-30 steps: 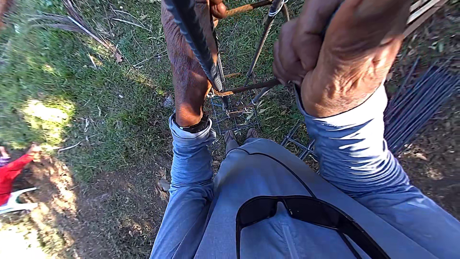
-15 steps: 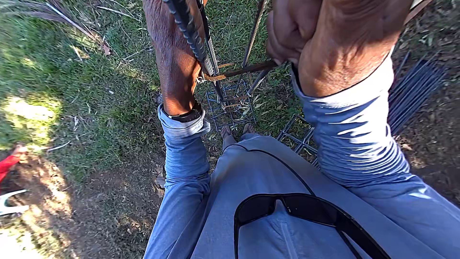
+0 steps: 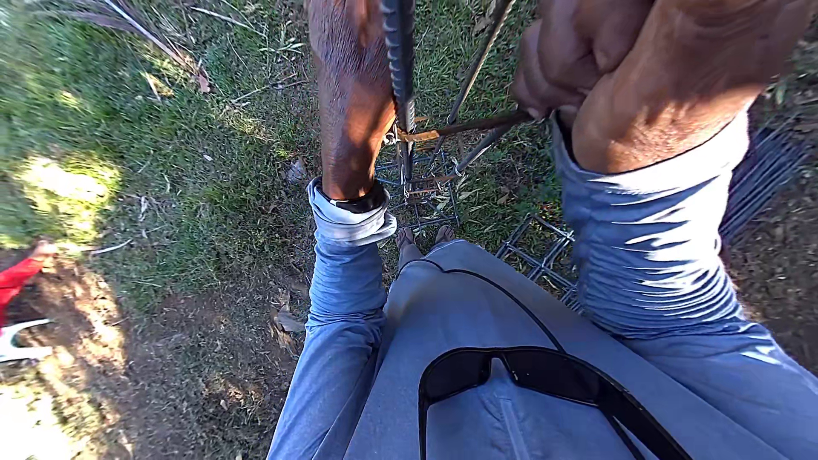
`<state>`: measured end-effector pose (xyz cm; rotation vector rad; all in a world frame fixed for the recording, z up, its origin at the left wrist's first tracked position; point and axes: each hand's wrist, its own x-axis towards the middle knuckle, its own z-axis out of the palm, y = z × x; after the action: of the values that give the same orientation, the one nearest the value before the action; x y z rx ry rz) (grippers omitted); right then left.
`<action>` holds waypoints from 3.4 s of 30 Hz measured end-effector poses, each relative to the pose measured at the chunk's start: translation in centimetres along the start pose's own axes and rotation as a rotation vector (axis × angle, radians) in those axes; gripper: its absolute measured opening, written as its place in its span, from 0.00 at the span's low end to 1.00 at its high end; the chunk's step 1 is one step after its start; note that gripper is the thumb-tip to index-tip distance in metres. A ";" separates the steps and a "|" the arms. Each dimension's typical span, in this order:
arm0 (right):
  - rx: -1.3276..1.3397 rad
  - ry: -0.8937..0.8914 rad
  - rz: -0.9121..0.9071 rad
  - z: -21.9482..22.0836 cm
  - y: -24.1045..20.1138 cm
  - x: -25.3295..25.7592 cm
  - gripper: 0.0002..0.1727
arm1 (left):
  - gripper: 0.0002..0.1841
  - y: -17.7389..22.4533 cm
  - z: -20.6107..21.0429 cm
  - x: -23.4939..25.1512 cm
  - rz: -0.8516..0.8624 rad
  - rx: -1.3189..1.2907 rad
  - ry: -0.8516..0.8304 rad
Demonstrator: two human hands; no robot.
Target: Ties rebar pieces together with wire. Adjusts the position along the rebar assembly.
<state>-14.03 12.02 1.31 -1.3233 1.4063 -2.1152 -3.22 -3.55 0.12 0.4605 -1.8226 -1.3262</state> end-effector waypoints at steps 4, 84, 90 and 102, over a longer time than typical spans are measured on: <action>-0.018 0.009 0.010 -1.0 0.0 0.2 0.24 | 0.12 0.6 1.4 0.2 -0.008 -0.042 0.019; 0.042 0.113 -0.051 1.2 0.8 -0.5 0.22 | 0.09 -0.8 -1.1 -1.2 0.004 -0.056 0.017; 0.078 0.091 -0.028 0.7 -0.2 -1.5 0.20 | 0.08 -0.5 -0.3 -1.4 0.041 0.106 0.061; 0.022 0.052 0.006 0.1 -0.6 -2.4 0.23 | 0.09 -0.4 0.3 -1.9 0.093 -0.015 0.076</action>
<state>-12.53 13.81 0.52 -1.2636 1.4011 -2.1695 -2.43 -2.22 -1.05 0.4078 -1.7487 -1.2422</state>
